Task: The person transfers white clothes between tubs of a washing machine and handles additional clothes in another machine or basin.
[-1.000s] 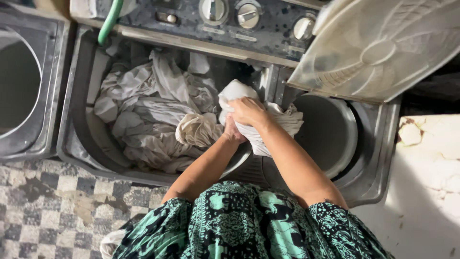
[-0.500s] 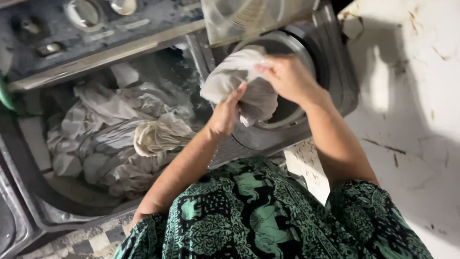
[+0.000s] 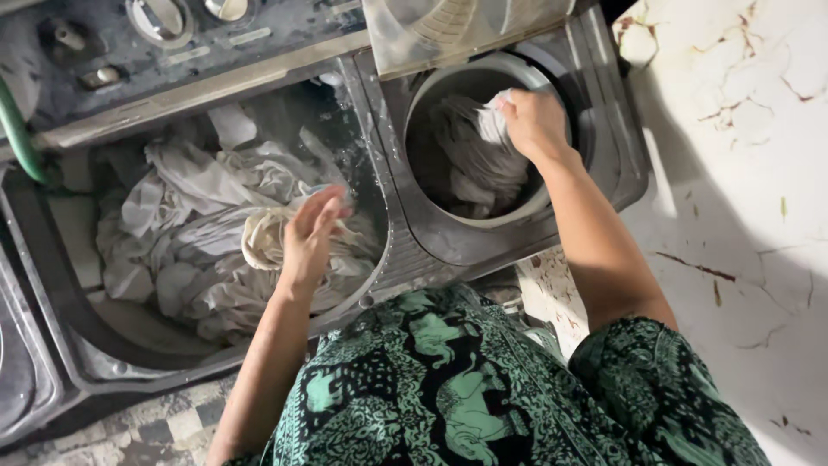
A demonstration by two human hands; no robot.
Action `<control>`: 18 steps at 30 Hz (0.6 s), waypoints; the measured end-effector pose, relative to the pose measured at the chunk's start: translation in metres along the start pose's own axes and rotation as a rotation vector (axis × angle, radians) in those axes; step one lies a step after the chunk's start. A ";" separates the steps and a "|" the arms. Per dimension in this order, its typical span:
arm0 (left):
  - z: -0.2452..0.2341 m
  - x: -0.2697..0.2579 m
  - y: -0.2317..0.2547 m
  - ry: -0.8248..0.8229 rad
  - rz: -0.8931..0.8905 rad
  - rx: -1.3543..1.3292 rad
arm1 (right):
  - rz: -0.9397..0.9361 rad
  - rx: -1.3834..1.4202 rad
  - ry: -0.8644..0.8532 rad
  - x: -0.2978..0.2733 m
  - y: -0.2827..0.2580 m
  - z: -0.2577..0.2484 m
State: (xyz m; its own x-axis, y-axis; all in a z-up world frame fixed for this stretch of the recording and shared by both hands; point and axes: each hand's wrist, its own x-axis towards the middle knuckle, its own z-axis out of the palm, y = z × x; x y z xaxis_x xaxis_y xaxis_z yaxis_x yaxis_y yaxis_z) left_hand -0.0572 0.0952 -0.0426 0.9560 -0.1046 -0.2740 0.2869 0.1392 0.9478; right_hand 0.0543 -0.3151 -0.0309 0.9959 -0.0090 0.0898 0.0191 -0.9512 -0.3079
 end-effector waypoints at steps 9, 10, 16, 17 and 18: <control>-0.072 -0.052 -0.047 0.486 0.277 0.043 | 0.055 0.008 -0.484 0.032 -0.004 0.003; -0.086 -0.057 -0.053 0.546 0.257 0.072 | 0.072 -0.031 -0.532 0.036 -0.022 -0.007; -0.159 -0.045 -0.109 0.533 -0.037 0.538 | -0.199 0.388 -0.403 -0.020 -0.176 0.001; -0.166 -0.037 -0.120 0.449 -0.124 0.640 | -0.213 0.458 -0.452 -0.037 -0.206 0.020; -0.171 -0.023 -0.129 0.368 -0.121 0.842 | -0.292 0.433 -0.517 -0.051 -0.235 0.043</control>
State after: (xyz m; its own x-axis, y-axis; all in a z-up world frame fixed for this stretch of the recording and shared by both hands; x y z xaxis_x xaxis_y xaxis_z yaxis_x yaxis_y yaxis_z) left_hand -0.1055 0.2482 -0.1864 0.9231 0.2673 -0.2765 0.3845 -0.6284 0.6762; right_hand 0.0026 -0.0778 -0.0040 0.8572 0.4746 -0.1997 0.2168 -0.6844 -0.6961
